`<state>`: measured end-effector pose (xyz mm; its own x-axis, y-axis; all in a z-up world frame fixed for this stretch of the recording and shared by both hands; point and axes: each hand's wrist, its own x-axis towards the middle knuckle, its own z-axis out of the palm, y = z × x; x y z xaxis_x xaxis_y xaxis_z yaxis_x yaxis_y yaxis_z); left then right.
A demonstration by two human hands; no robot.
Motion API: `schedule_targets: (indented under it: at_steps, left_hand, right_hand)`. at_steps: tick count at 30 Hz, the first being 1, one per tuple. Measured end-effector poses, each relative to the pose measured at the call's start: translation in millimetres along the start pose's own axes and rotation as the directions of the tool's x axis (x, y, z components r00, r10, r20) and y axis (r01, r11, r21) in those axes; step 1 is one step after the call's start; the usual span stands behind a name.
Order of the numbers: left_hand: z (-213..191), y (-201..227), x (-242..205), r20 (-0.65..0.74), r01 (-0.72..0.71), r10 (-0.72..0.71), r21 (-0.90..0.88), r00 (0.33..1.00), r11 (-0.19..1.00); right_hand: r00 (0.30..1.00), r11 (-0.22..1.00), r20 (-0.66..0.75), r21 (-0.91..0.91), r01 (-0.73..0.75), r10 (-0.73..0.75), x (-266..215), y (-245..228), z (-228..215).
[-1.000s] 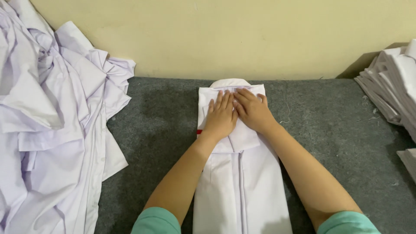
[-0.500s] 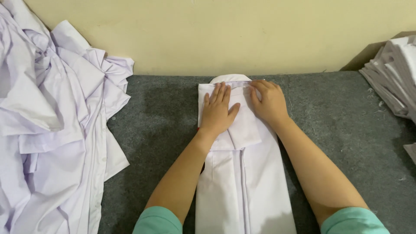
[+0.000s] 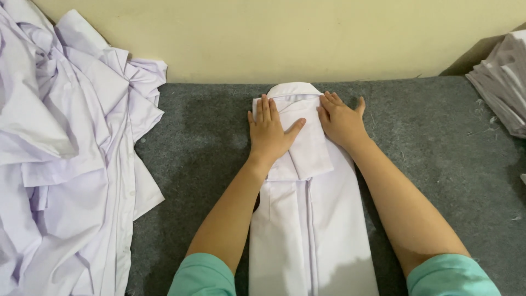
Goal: Folding a white collared shirt on a workbench
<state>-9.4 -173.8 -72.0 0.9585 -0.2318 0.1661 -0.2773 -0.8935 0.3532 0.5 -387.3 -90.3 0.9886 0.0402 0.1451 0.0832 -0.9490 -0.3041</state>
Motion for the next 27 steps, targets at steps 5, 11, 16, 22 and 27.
schedule_targets:
  at_steps: [5, 11, 16, 22, 27]
  left_hand:
    - [0.2, 0.1, 1.6, -0.095, -0.044, 0.043, -0.017, 0.995, 0.999]
    - [4.5, -9.5, 14.1, -0.164, -0.144, 0.144, 0.01, 0.976, 0.99]
    - [3.1, -16.2, 13.9, -0.028, -0.094, 0.093, -0.019, 0.995, 0.995]
    - [4.7, -20.6, 15.3, -0.008, -0.07, 0.069, -0.041, 0.998, 0.997]
    - [-4.1, -18.9, 12.4, 0.06, -0.056, 0.059, -0.058, 0.996, 0.997]
  right_hand:
    - [0.989, 0.998, -0.136, -0.019, 0.057, -0.059, -0.8, 0.2, 3.1]
    - [0.959, 0.975, -0.222, 0.095, 0.201, -0.177, -22.3, -46.4, -31.7]
    - [0.988, 0.998, 0.152, 0.066, 0.006, -0.016, -11.4, -36.2, -18.6]
    - [0.986, 1.0, 0.166, 0.02, 0.011, -0.014, -4.6, -26.3, -9.3]
    - [0.986, 1.0, 0.165, 0.022, 0.022, -0.026, -4.9, -25.7, -11.8]
